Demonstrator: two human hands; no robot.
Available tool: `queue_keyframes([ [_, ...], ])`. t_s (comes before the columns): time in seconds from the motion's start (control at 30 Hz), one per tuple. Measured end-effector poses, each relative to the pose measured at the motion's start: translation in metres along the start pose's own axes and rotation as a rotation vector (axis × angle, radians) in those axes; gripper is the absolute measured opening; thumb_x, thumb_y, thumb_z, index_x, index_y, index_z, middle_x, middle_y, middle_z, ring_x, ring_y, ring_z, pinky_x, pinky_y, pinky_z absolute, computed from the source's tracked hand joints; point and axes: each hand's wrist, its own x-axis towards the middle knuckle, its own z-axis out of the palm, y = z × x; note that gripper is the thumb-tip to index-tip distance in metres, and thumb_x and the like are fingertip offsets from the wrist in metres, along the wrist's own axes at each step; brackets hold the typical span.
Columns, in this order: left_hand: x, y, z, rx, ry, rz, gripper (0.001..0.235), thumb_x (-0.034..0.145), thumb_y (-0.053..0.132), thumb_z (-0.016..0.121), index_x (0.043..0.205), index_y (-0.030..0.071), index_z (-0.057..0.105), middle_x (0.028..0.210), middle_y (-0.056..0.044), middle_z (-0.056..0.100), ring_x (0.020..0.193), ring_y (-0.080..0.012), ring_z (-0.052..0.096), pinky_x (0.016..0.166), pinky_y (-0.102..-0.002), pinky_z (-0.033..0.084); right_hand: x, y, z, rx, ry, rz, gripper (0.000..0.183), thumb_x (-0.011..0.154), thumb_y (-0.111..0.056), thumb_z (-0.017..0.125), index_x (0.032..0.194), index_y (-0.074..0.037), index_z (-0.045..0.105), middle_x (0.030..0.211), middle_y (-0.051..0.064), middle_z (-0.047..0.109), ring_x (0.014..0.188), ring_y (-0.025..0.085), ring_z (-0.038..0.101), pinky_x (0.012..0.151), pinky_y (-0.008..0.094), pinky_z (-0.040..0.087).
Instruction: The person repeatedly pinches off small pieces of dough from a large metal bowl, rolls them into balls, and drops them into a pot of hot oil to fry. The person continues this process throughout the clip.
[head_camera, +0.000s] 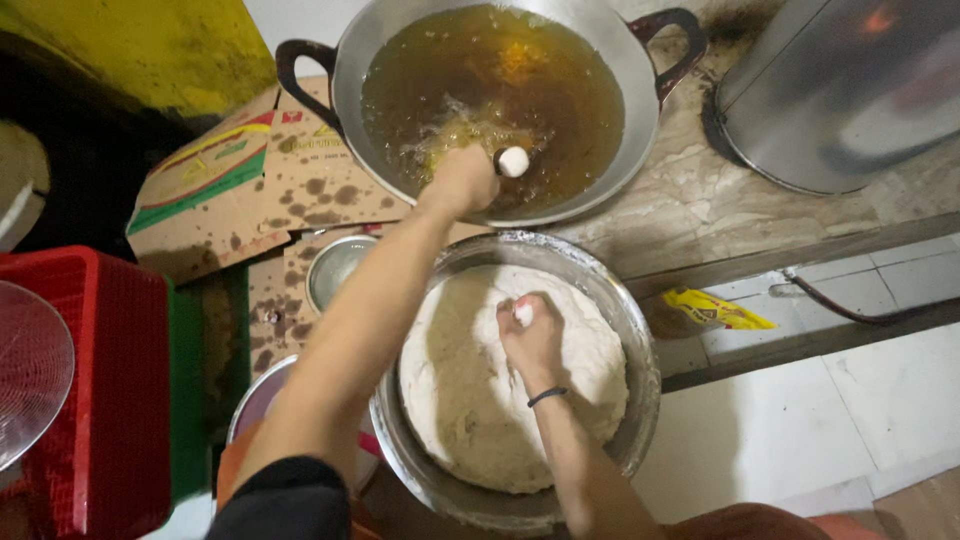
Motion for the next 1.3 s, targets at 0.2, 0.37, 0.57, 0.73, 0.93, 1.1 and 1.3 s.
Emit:
queue_keyframes([
  [0.2,-0.012,-0.009,0.002,0.107,0.099,0.07,0.023,0.075,0.01,0.058,0.093,0.005,0.073,0.086,-0.017,0.069,0.089,-0.0368,0.068,0.075,-0.051,0.055,-0.017,-0.016,-0.005,-0.218,-0.466,-0.096,0.062,0.086,-0.032,0.054,0.134,0.003,0.037,0.129,0.028,0.044,0.129,0.048,0.037,0.101,0.059,0.038],
  [0.37,-0.142,-0.041,-0.07,-0.109,0.149,0.056,0.036,0.075,0.012,0.058,0.11,0.004,0.065,0.093,-0.023,0.067,0.096,-0.0428,0.064,0.081,-0.055,0.051,-0.057,-0.002,0.025,-0.291,-0.456,-0.268,0.039,0.091,-0.037,0.052,0.118,-0.009,0.046,0.111,0.012,0.054,0.114,0.033,0.053,0.09,0.049,0.046],
  [0.57,-0.228,-0.082,-0.106,-0.26,0.199,-0.229,0.027,0.09,0.011,0.044,0.103,-0.003,0.064,0.089,-0.031,0.065,0.08,-0.047,0.063,0.058,-0.049,0.051,-0.034,-0.031,0.005,0.039,-0.438,-0.216,0.027,0.073,-0.045,0.074,0.085,-0.022,0.067,0.083,0.0,0.066,0.085,0.02,0.068,0.078,0.033,0.053],
  [0.73,-0.132,-0.245,0.024,-0.064,0.166,-0.202,0.032,0.091,0.013,0.045,0.096,-0.009,0.068,0.083,-0.034,0.066,0.083,-0.0485,0.066,0.065,-0.056,0.055,-0.003,0.011,0.008,0.664,-0.369,0.302,0.04,0.092,-0.032,0.041,0.073,-0.01,0.068,0.085,0.0,0.047,0.093,0.015,0.045,0.097,0.025,0.035],
  [0.93,-0.105,-0.279,0.076,-0.045,-0.037,-0.426,0.025,0.08,0.011,0.053,0.083,-0.008,0.069,0.072,-0.028,0.065,0.074,-0.0403,0.069,0.058,-0.046,0.052,0.0,-0.024,0.0,0.953,-0.232,0.704,0.01,0.073,-0.011,0.071,0.074,-0.005,0.063,0.074,0.014,0.062,0.071,0.025,0.067,0.068,0.037,0.056],
  [1.1,-0.112,-0.263,0.073,-0.037,-0.086,-0.475,0.035,0.08,0.019,0.054,0.092,-0.008,0.072,0.084,-0.029,0.068,0.088,-0.0427,0.068,0.07,-0.051,0.054,0.005,-0.021,0.003,0.062,-0.252,0.296,0.026,0.07,-0.038,0.08,0.091,-0.029,0.068,0.095,-0.006,0.066,0.096,0.015,0.065,0.085,0.031,0.05],
  [1.3,-0.132,-0.239,0.054,-0.023,-0.084,-0.419,0.04,0.082,0.022,0.048,0.097,-0.008,0.07,0.091,-0.03,0.068,0.095,-0.0441,0.065,0.079,-0.051,0.053,0.007,-0.051,-0.019,0.363,-0.331,0.058,0.048,0.063,-0.028,0.089,0.104,-0.012,0.07,0.1,0.012,0.071,0.102,0.022,0.065,0.092,0.035,0.047],
])
